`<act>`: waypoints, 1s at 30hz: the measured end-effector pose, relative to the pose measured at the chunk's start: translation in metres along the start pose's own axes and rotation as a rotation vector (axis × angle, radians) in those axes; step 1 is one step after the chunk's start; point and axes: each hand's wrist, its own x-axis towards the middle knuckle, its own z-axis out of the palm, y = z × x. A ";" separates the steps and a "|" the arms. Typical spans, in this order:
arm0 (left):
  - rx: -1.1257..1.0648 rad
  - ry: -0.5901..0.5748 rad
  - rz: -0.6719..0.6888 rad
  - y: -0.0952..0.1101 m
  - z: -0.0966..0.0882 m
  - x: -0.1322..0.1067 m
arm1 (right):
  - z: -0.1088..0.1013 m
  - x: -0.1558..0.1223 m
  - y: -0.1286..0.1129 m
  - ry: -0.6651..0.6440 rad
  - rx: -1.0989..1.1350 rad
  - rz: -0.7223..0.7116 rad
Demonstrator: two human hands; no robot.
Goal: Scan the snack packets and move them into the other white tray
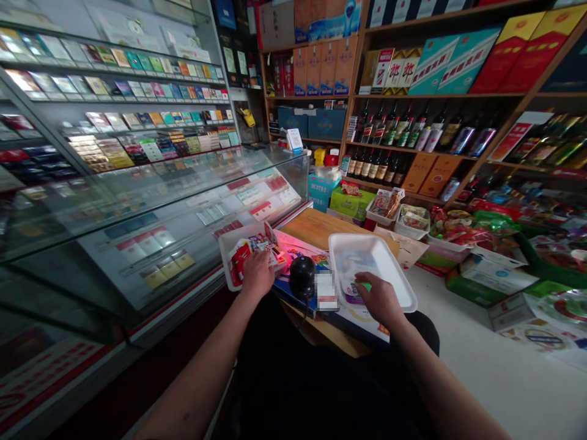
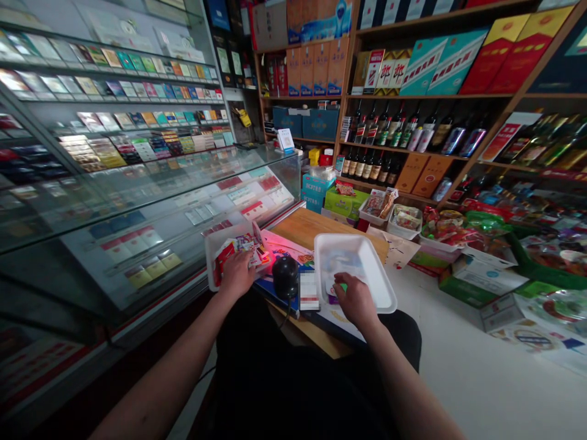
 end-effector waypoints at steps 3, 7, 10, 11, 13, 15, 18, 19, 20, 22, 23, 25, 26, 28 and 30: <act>0.030 -0.081 0.041 -0.017 0.006 0.013 | 0.005 0.001 -0.005 -0.018 0.006 -0.012; 0.051 -0.182 0.088 -0.027 0.013 0.021 | 0.010 0.002 -0.007 -0.028 0.000 -0.033; 0.070 -0.237 0.090 -0.028 0.013 0.025 | 0.010 0.003 -0.011 -0.035 0.005 -0.046; 0.076 -0.243 0.088 -0.028 0.013 0.026 | 0.010 0.004 -0.015 -0.034 0.012 -0.049; 0.088 -0.239 0.089 -0.026 0.010 0.029 | 0.011 0.008 -0.027 -0.031 0.032 -0.067; 0.101 -0.228 0.101 -0.025 0.007 0.031 | 0.012 0.015 -0.044 -0.036 0.057 -0.116; 0.118 -0.212 0.141 -0.023 0.003 0.032 | 0.019 0.030 -0.075 -0.065 0.075 -0.220; 0.119 -0.205 0.162 -0.022 0.003 0.032 | 0.023 0.035 -0.085 -0.086 0.076 -0.254; 0.117 -0.197 0.187 -0.022 0.003 0.032 | 0.027 0.040 -0.094 -0.113 0.075 -0.289; 0.114 -0.180 0.233 -0.022 0.003 0.032 | 0.038 0.049 -0.111 -0.159 0.056 -0.340; 0.113 -0.177 0.249 -0.022 0.003 0.031 | 0.044 0.054 -0.118 -0.180 0.039 -0.358; 0.113 -0.178 0.260 -0.022 0.004 0.030 | 0.055 0.061 -0.130 -0.212 -0.004 -0.385; 0.115 -0.177 0.255 -0.023 0.004 0.029 | 0.060 0.065 -0.135 -0.225 -0.023 -0.399; 0.113 -0.157 0.232 -0.025 0.003 0.027 | 0.069 0.072 -0.145 -0.242 -0.051 -0.424; 0.101 -0.116 0.184 -0.029 0.001 0.026 | 0.076 0.081 -0.154 -0.256 -0.079 -0.437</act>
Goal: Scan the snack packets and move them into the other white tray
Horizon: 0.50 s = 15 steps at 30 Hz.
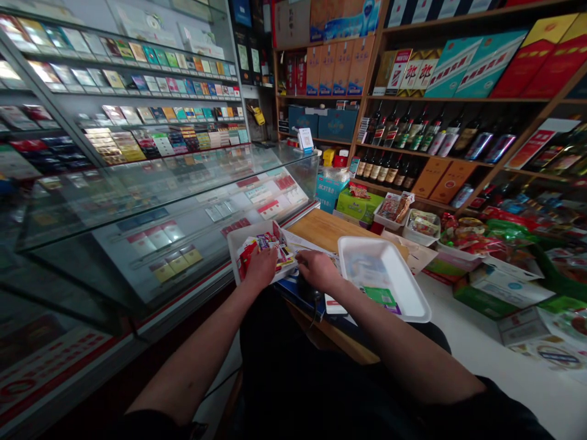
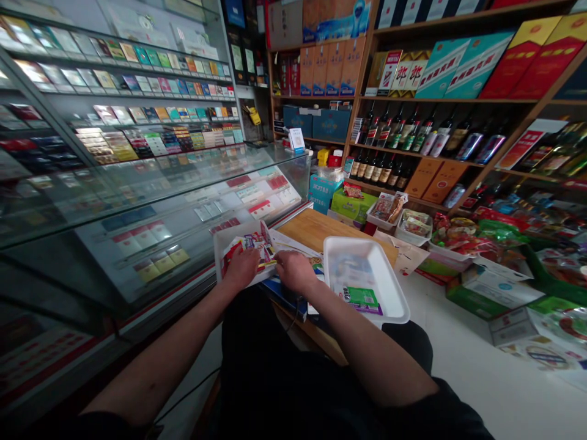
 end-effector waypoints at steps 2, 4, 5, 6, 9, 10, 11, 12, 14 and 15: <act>-0.033 0.041 -0.080 -0.005 -0.002 -0.001 | 0.003 0.015 -0.004 -0.023 -0.024 0.002; -0.080 0.104 -0.187 -0.011 -0.004 -0.001 | 0.007 0.030 -0.008 -0.045 -0.044 0.012; -0.108 0.149 -0.242 -0.015 -0.004 -0.001 | 0.010 0.038 -0.009 -0.056 -0.053 0.019; -0.142 0.200 -0.297 -0.019 -0.005 -0.001 | 0.013 0.045 -0.011 -0.067 -0.062 0.028; -0.288 0.347 -0.447 -0.032 -0.007 -0.001 | 0.024 0.066 -0.014 -0.090 -0.083 0.049; -0.345 0.388 -0.487 -0.037 -0.008 -0.001 | 0.028 0.071 -0.014 -0.093 -0.084 0.054; -0.401 0.425 -0.520 -0.040 -0.008 -0.002 | 0.033 0.076 -0.015 -0.097 -0.083 0.063; -0.455 0.459 -0.545 -0.044 -0.009 -0.003 | 0.037 0.080 -0.015 -0.100 -0.082 0.079; -0.563 0.510 -0.587 -0.049 -0.010 -0.005 | 0.044 0.086 -0.015 -0.099 -0.077 0.117; -0.623 0.529 -0.610 -0.051 -0.010 -0.006 | 0.046 0.088 -0.015 -0.092 -0.076 0.133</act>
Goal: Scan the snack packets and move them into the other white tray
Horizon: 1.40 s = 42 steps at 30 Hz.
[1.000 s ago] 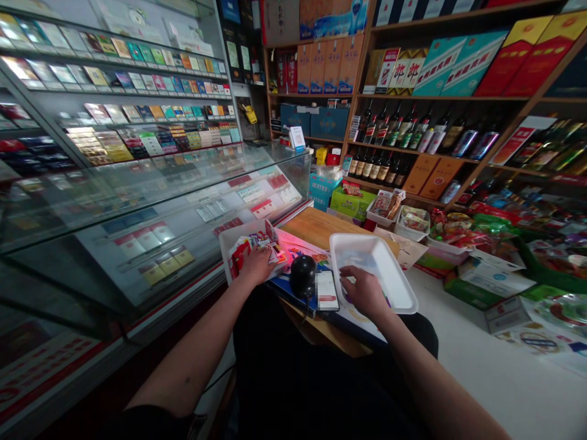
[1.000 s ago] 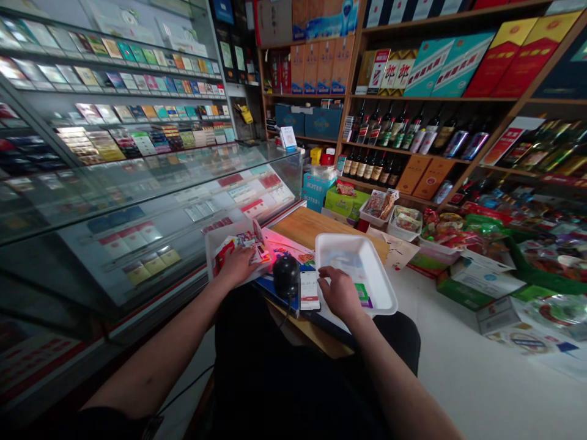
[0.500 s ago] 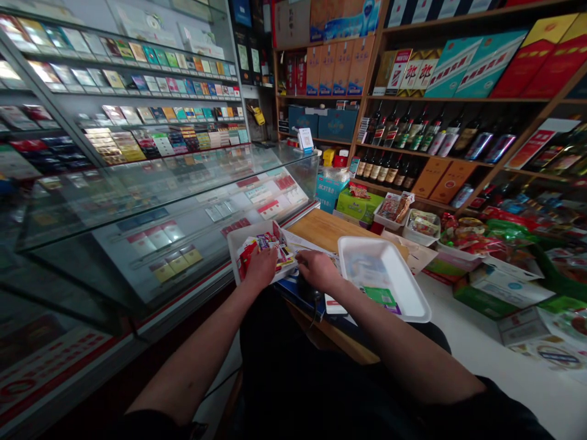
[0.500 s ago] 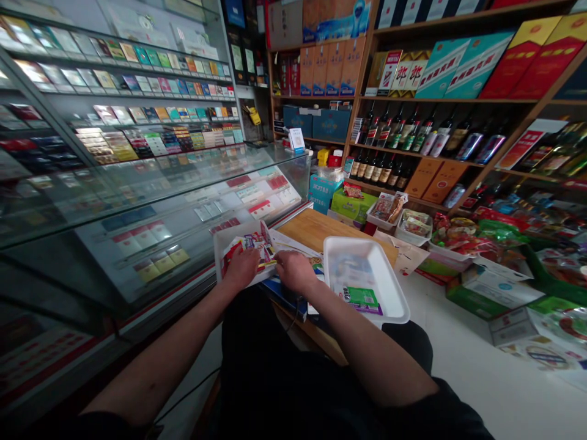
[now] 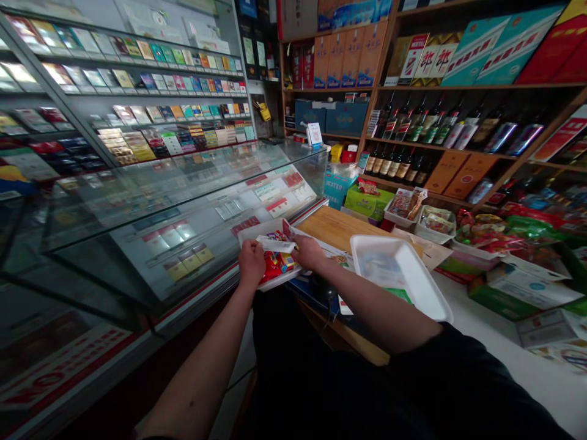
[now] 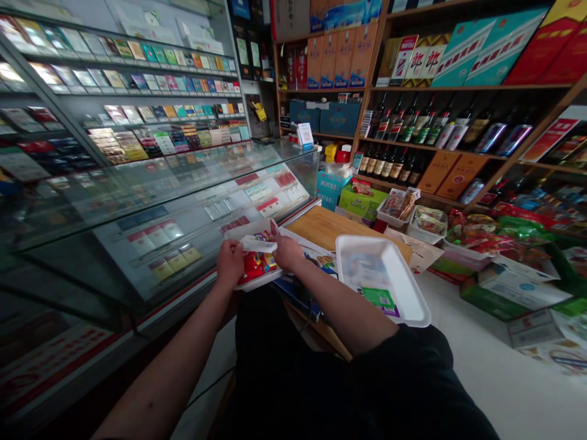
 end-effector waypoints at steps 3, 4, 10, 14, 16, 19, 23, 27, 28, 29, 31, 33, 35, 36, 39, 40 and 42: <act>-0.175 0.019 -0.131 -0.004 -0.001 -0.002 | 0.004 0.004 0.002 0.036 0.013 0.028; -0.219 0.021 -0.168 -0.005 0.000 -0.003 | 0.004 0.004 0.003 0.052 0.025 0.038; -0.408 -0.021 -0.270 -0.009 0.007 -0.007 | 0.002 0.012 0.017 0.129 0.153 0.096; -0.521 -0.053 -0.254 -0.007 0.013 -0.008 | -0.005 0.015 0.027 0.160 0.221 0.091; -0.563 -0.081 -0.232 -0.005 0.015 -0.008 | -0.010 0.014 0.033 0.177 0.249 0.098; -0.555 -0.099 -0.180 -0.002 0.018 -0.006 | -0.019 0.013 0.043 0.165 0.279 0.093; -0.483 -0.143 -0.066 0.002 0.023 -0.002 | -0.025 0.016 0.065 0.149 0.311 0.052; -0.367 -0.200 -0.004 0.013 0.030 -0.001 | -0.023 0.018 0.092 0.132 0.365 0.059; -0.322 -0.209 0.013 0.017 0.031 -0.001 | -0.022 0.018 0.098 0.125 0.384 0.070; -0.276 -0.220 0.032 0.021 0.033 -0.002 | -0.022 0.017 0.104 0.119 0.401 0.081; -0.198 -0.242 0.067 0.029 0.037 -0.005 | -0.020 0.014 0.114 0.113 0.427 0.102; -0.148 -0.263 0.103 0.035 0.041 -0.007 | -0.018 0.011 0.122 0.113 0.440 0.130; -0.125 -0.279 0.129 0.038 0.046 -0.009 | -0.015 0.007 0.128 0.104 0.451 0.162; -0.119 -0.283 0.134 0.039 0.048 -0.011 | -0.013 0.005 0.131 0.100 0.454 0.177; -0.123 -0.289 0.117 0.037 0.056 -0.014 | -0.007 -0.001 0.137 0.099 0.444 0.201; -0.133 -0.293 0.111 0.036 0.058 -0.015 | -0.006 -0.003 0.138 0.103 0.434 0.204; -0.150 -0.301 0.110 0.032 0.062 -0.017 | -0.004 -0.008 0.138 0.108 0.414 0.209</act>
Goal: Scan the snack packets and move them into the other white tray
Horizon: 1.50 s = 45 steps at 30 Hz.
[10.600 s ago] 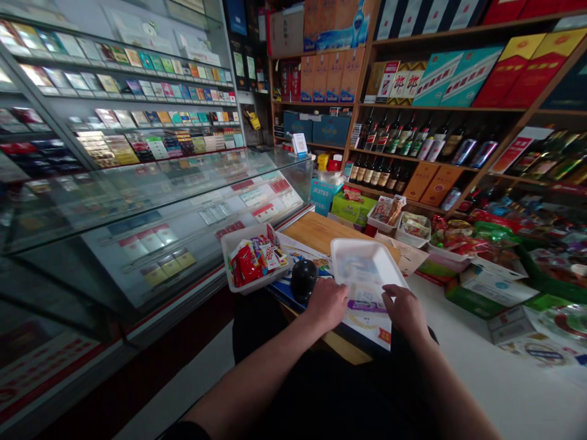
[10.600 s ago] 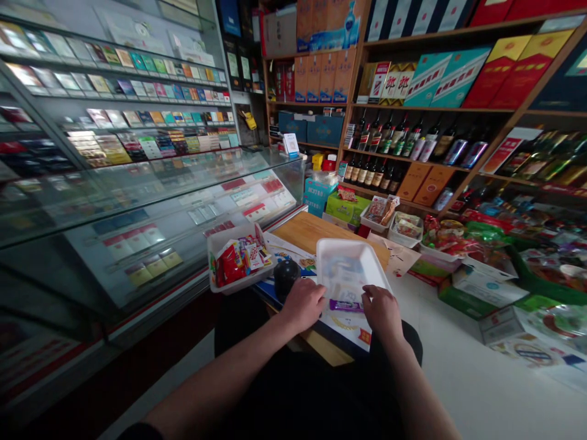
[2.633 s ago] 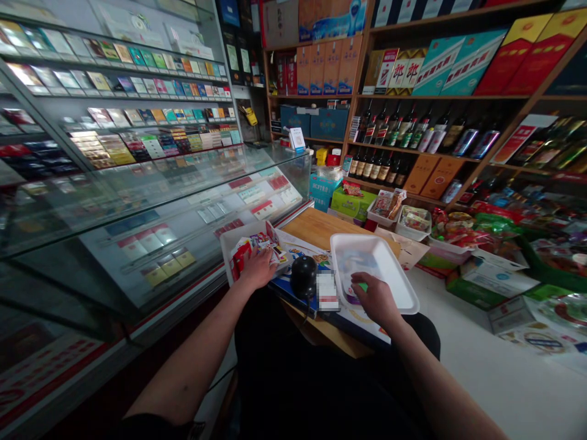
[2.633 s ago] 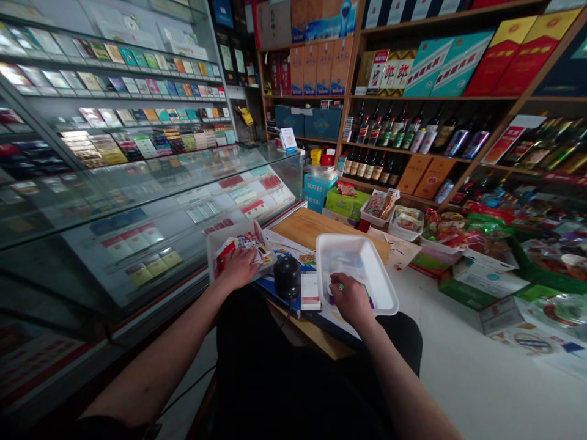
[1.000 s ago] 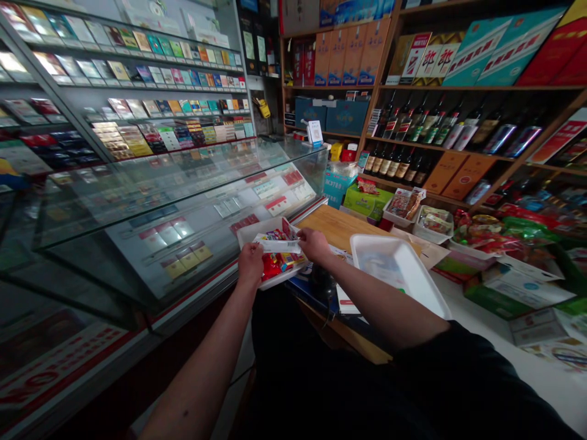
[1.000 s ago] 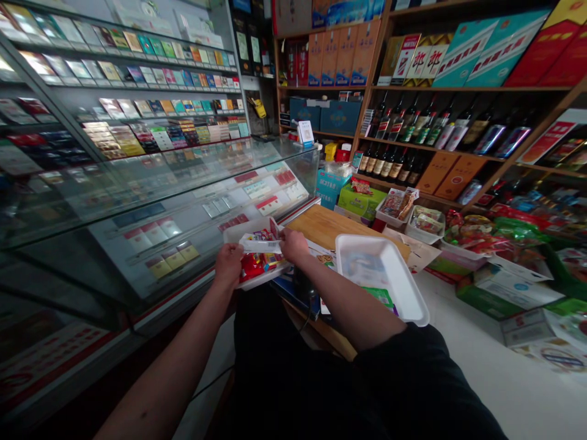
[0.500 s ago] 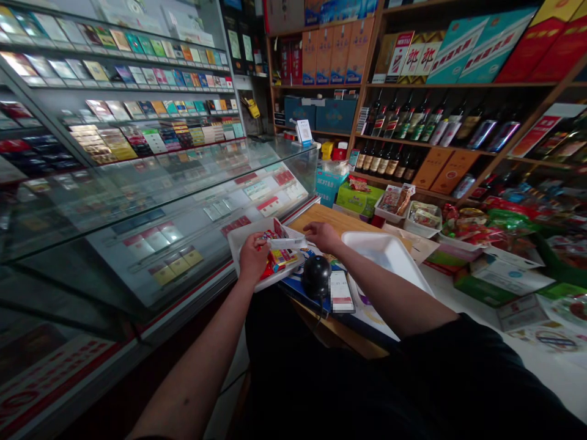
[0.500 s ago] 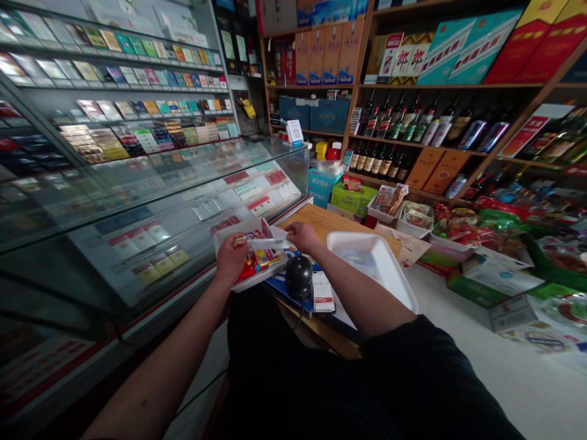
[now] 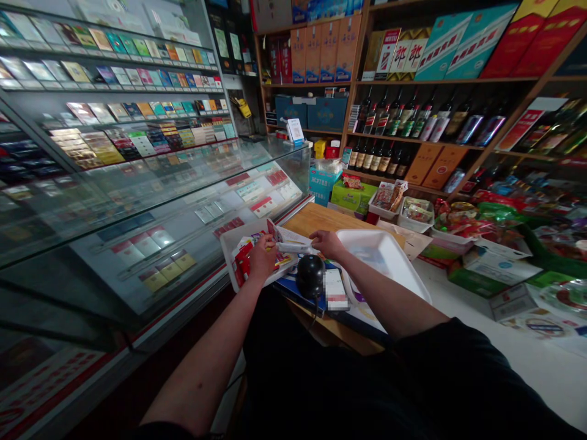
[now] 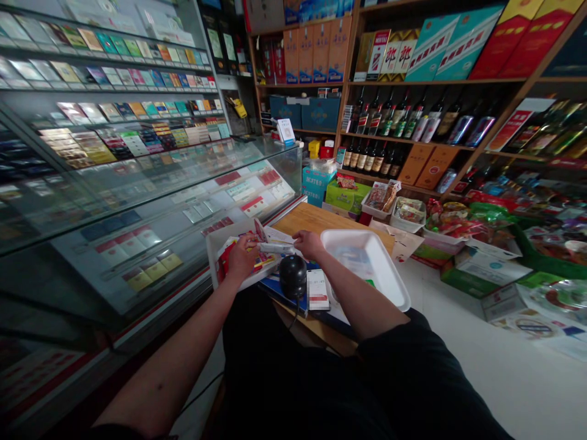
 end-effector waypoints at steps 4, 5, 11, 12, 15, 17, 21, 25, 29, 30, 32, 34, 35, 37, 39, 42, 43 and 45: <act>0.036 -0.012 0.033 -0.008 0.005 -0.002 | 0.001 -0.009 0.002 -0.005 -0.025 0.028; 0.043 -0.017 0.039 -0.009 0.006 -0.003 | 0.002 -0.011 0.003 -0.010 -0.024 0.038; 0.046 -0.046 0.041 -0.011 0.010 -0.006 | 0.004 -0.018 0.011 -0.002 -0.030 0.072; 0.047 -0.050 0.037 -0.010 0.011 -0.006 | 0.005 -0.018 0.012 0.006 -0.032 0.074; 0.040 -0.064 0.019 -0.010 0.015 -0.007 | 0.006 -0.018 0.017 0.016 -0.030 0.071; 0.022 -0.072 0.009 -0.011 0.018 -0.006 | 0.007 -0.018 0.019 0.023 -0.027 0.068; 0.019 -0.074 0.009 -0.015 0.021 -0.005 | 0.008 -0.019 0.022 0.046 -0.012 0.071; 0.013 -0.073 0.004 -0.015 0.020 -0.005 | 0.010 -0.019 0.025 0.063 0.017 0.095; -0.047 -0.074 -0.038 -0.017 0.022 -0.005 | 0.013 -0.020 0.027 0.111 0.019 0.131; -0.064 -0.068 -0.060 -0.018 0.024 -0.005 | 0.013 -0.020 0.027 0.121 0.019 0.137; -0.089 -0.050 -0.108 -0.020 0.027 -0.006 | 0.015 -0.020 0.028 0.136 0.021 0.144; -0.096 -0.034 -0.125 -0.020 0.029 -0.006 | 0.016 -0.021 0.028 0.145 0.027 0.147; -0.098 -0.029 -0.123 -0.020 0.029 -0.007 | 0.017 -0.022 0.028 0.147 0.030 0.146; -0.098 -0.026 -0.111 -0.019 0.028 -0.008 | 0.018 -0.023 0.027 0.150 0.037 0.143; -0.096 -0.028 -0.108 -0.018 0.026 -0.008 | 0.018 -0.025 0.027 0.155 0.042 0.140; -0.096 -0.029 -0.110 -0.017 0.024 -0.008 | 0.018 -0.026 0.026 0.161 0.044 0.132; -0.101 -0.030 -0.107 -0.017 0.023 -0.008 | 0.018 -0.026 0.026 0.161 0.044 0.130; -0.107 -0.035 -0.102 -0.018 0.023 -0.009 | 0.018 -0.026 0.026 0.155 0.044 0.129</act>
